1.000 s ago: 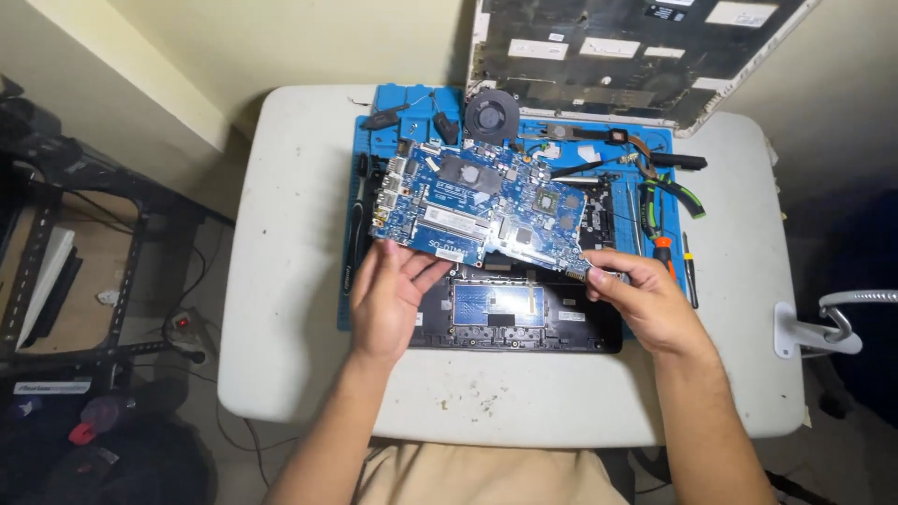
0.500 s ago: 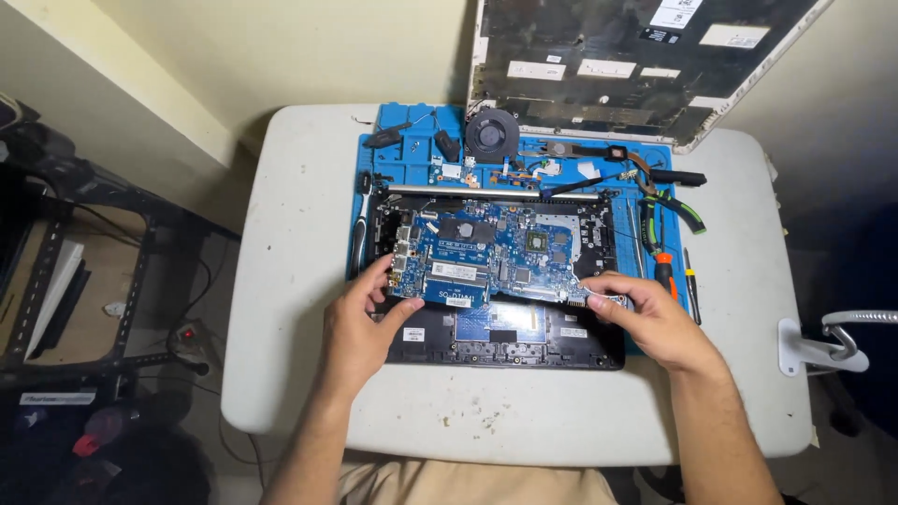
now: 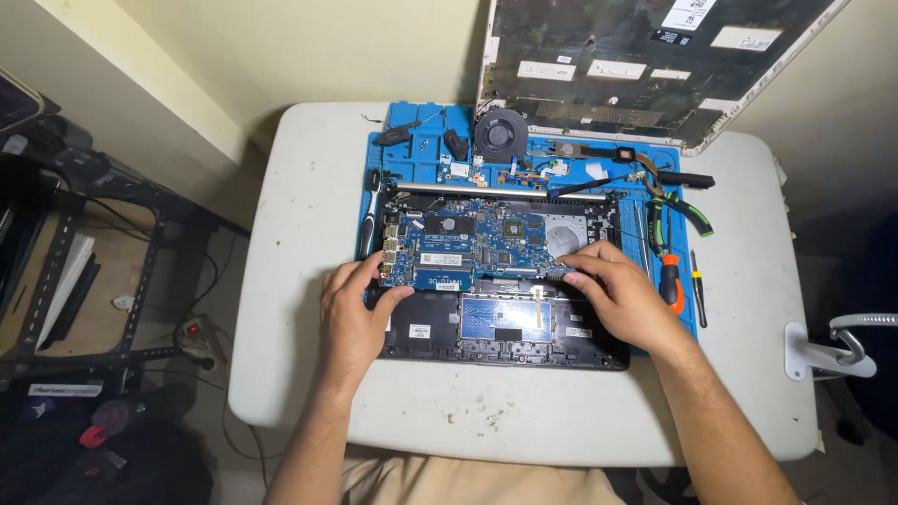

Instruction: Repairing a laptop by cleaning the chassis, installing the motherboard, and connecting internal ribbon cables.

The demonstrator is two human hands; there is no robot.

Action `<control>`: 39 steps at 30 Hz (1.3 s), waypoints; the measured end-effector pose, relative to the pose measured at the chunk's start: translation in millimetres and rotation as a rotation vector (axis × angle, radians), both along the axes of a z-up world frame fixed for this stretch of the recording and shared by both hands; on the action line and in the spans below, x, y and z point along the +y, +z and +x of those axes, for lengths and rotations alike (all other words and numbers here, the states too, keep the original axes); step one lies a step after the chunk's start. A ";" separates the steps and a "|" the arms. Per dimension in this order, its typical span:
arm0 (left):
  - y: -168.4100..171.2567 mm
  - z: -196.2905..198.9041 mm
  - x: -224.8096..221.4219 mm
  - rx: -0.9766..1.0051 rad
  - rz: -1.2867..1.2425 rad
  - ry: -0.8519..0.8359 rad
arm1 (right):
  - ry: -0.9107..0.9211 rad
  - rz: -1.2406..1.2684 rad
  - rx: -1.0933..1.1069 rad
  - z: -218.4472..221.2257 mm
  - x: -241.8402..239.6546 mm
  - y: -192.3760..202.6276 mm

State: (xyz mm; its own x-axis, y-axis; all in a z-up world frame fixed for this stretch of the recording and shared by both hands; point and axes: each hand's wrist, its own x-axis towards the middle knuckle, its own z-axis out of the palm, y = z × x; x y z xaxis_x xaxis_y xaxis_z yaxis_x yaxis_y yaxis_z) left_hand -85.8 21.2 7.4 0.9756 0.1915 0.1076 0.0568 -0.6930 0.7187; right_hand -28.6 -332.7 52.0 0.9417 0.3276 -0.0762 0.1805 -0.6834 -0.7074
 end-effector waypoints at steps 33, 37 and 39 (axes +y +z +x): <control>-11.7 6.7 1.7 -0.123 -0.007 0.077 | -0.058 -0.322 -0.480 -3.7 16.4 -45.9; -11.8 5.5 3.0 -0.080 -0.003 0.066 | -0.060 -0.331 -0.456 -7.3 14.0 -46.6; -9.3 5.5 4.8 -0.061 -0.001 0.060 | -0.039 -0.309 -0.440 -6.9 13.5 -43.7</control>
